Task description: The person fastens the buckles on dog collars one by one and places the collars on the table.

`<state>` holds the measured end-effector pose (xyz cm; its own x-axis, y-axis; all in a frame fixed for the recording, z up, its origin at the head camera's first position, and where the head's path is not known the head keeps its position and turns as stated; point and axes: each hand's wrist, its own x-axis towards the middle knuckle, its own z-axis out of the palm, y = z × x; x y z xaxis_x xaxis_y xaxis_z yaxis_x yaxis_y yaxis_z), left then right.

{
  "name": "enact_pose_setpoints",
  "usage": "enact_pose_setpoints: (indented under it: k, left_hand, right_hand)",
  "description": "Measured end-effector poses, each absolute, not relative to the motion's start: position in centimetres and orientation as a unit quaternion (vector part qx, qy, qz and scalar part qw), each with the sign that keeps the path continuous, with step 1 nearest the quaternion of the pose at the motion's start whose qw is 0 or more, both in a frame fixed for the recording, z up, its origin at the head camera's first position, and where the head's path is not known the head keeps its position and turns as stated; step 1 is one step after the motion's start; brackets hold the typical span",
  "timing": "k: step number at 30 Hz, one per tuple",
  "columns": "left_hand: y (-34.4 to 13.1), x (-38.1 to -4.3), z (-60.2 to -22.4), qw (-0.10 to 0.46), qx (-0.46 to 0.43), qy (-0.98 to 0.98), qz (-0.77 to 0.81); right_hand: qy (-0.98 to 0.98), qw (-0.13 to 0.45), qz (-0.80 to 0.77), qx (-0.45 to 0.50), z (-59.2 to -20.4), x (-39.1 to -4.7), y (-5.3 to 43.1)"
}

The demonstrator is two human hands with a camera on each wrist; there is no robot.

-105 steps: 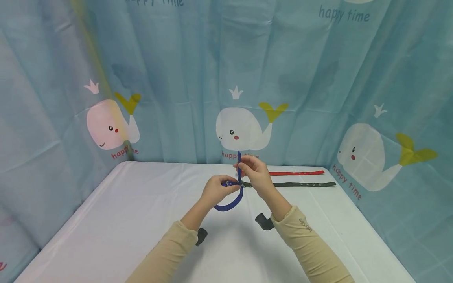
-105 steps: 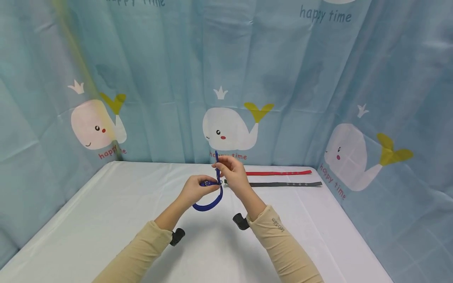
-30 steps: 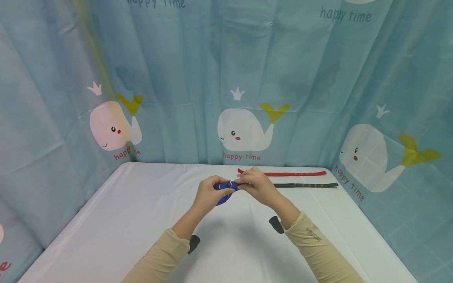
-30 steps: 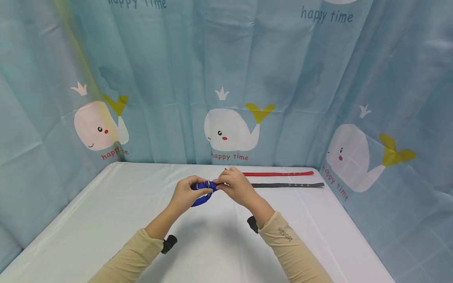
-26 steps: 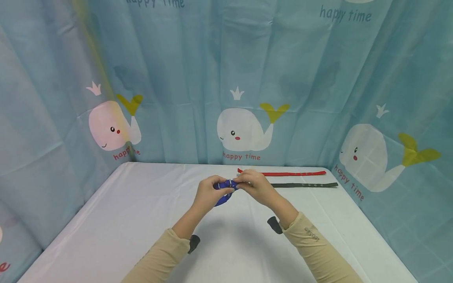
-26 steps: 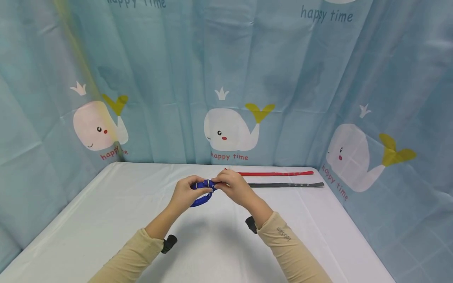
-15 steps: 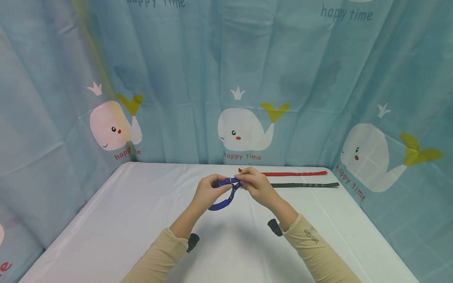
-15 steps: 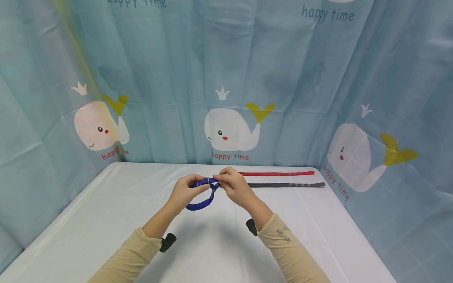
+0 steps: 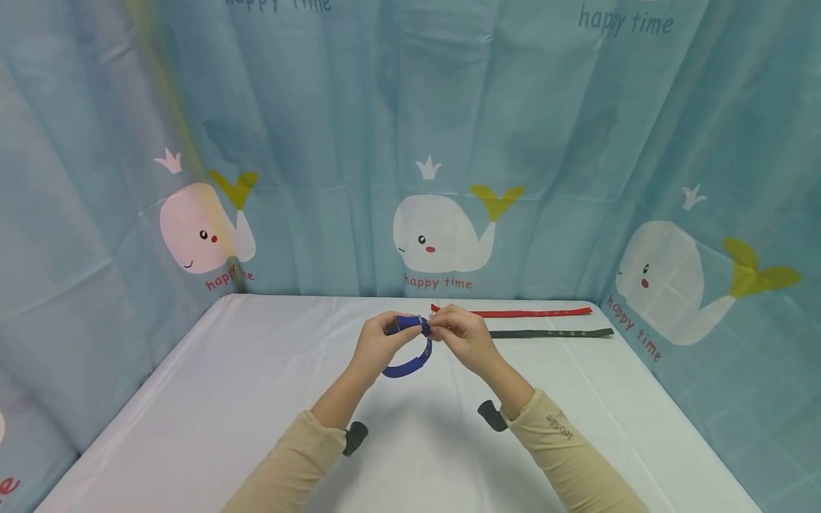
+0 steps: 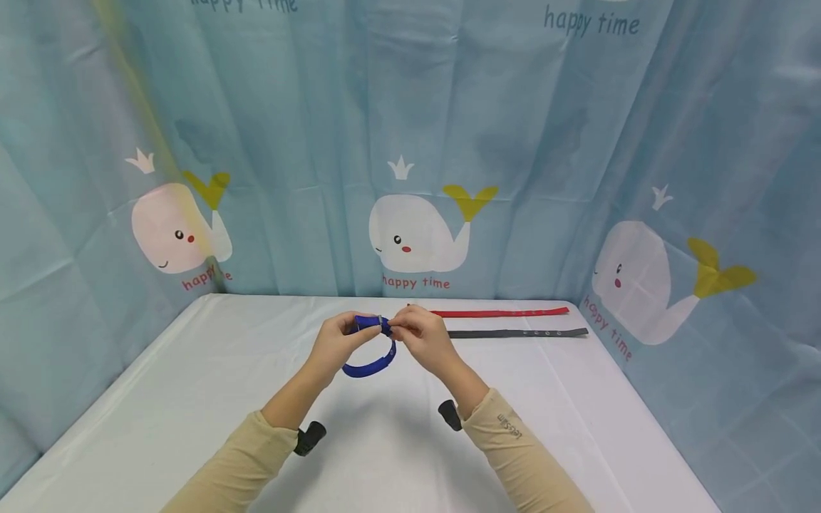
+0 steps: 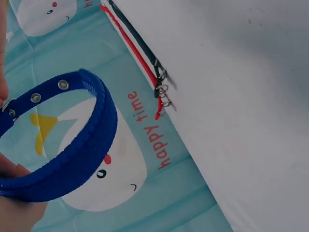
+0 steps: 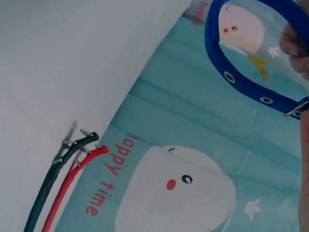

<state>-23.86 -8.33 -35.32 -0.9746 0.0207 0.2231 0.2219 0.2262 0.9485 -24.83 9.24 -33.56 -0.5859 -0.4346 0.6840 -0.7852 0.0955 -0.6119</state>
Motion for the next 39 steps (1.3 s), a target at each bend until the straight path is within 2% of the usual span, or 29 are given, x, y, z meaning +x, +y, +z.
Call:
enact_pose_setpoints:
  k: [7,12,24,39]
  left_hand:
    - [-8.4,-24.0,-35.3,0.098,-0.07,-0.793,-0.598]
    - [-8.4,-24.0,-35.6,0.111,-0.087,-0.807,-0.573]
    - [-7.9,-23.8,-35.9,0.123,-0.118,-0.83,-0.531]
    - [-7.4,-23.6,-36.1,0.1,-0.117,-0.82,-0.551]
  right_hand:
    - [-0.748,0.21,0.492,0.392,-33.2,-24.4,9.1]
    - [-0.757,0.246,0.452,0.402,-34.0,-25.8,9.3]
    - [-0.763,0.223,0.405,0.451,-33.6,-26.5,8.9]
    - [-0.786,0.213,0.356,0.458,-33.3,-26.4,8.5]
